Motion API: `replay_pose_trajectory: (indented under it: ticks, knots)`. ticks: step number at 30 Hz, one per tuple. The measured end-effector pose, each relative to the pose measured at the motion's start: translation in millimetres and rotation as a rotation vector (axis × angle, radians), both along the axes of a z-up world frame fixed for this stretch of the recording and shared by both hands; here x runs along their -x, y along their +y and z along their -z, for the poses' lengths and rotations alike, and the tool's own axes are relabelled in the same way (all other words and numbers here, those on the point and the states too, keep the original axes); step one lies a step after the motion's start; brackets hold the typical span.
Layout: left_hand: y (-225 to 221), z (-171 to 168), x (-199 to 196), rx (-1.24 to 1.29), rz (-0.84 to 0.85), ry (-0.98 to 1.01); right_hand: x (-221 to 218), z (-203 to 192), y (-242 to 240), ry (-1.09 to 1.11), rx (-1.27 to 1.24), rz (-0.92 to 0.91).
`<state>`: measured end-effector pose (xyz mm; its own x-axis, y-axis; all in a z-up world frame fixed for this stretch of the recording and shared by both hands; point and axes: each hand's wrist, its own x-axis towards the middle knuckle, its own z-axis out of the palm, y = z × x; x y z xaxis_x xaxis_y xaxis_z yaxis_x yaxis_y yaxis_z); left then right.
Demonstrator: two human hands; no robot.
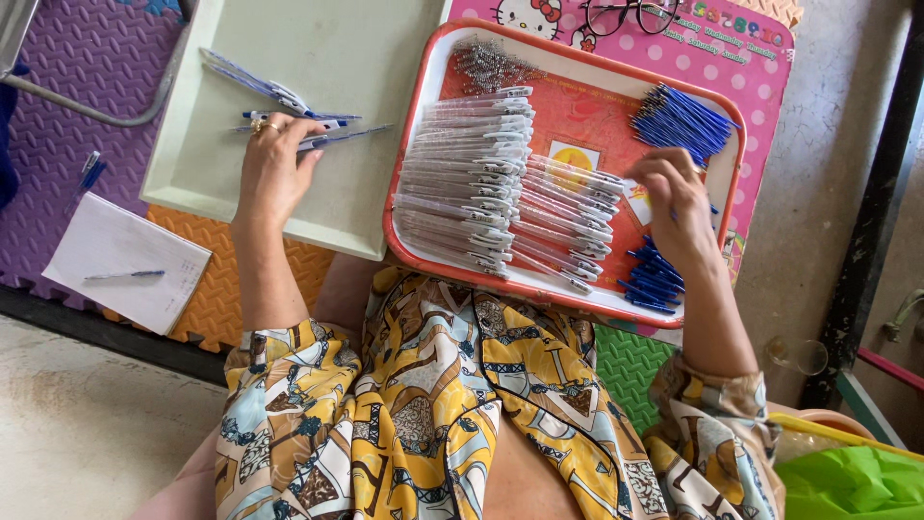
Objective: The person assembles ballpoint pens by inserting ink refills into pen barrels and attaching caps by hand, handling multiple components from a tray.
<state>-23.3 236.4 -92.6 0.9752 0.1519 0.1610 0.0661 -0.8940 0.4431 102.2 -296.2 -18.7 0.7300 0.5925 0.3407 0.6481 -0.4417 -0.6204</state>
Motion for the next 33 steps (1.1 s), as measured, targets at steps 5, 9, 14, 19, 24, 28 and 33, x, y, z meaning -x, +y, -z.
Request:
replay_pose_trajectory:
  ticks: [5,9,14,19,24,28,33]
  knots:
    - [15.3,11.7,12.4,0.106,-0.002,-0.052,32.5,1.1,-28.8,0.021,-0.156,0.077]
    - [9.3,-22.5,24.0,0.314,-0.022,-0.131,58.9,17.9,-38.9,0.115,-0.423,0.160]
    - [-27.1,-80.6,39.8,0.589,-0.022,-0.453,90.1,23.6,-38.1,0.226,-0.491,0.274]
    - [-90.4,-91.8,25.2,0.841,0.141,-0.642,95.0,-3.9,25.3,0.048,-0.517,-0.134]
    - [-160.7,-103.5,4.4,1.200,0.440,-0.653,120.4,-29.0,106.1,0.383,-0.591,-0.399]
    - [-177.3,-98.9,0.9,1.173,0.448,-0.615,127.8,-22.2,112.8,0.404,-0.531,-0.366]
    - [-211.1,-94.3,22.7,1.437,0.685,-0.326,139.2,5.9,107.0,0.883,-0.897,-0.328]
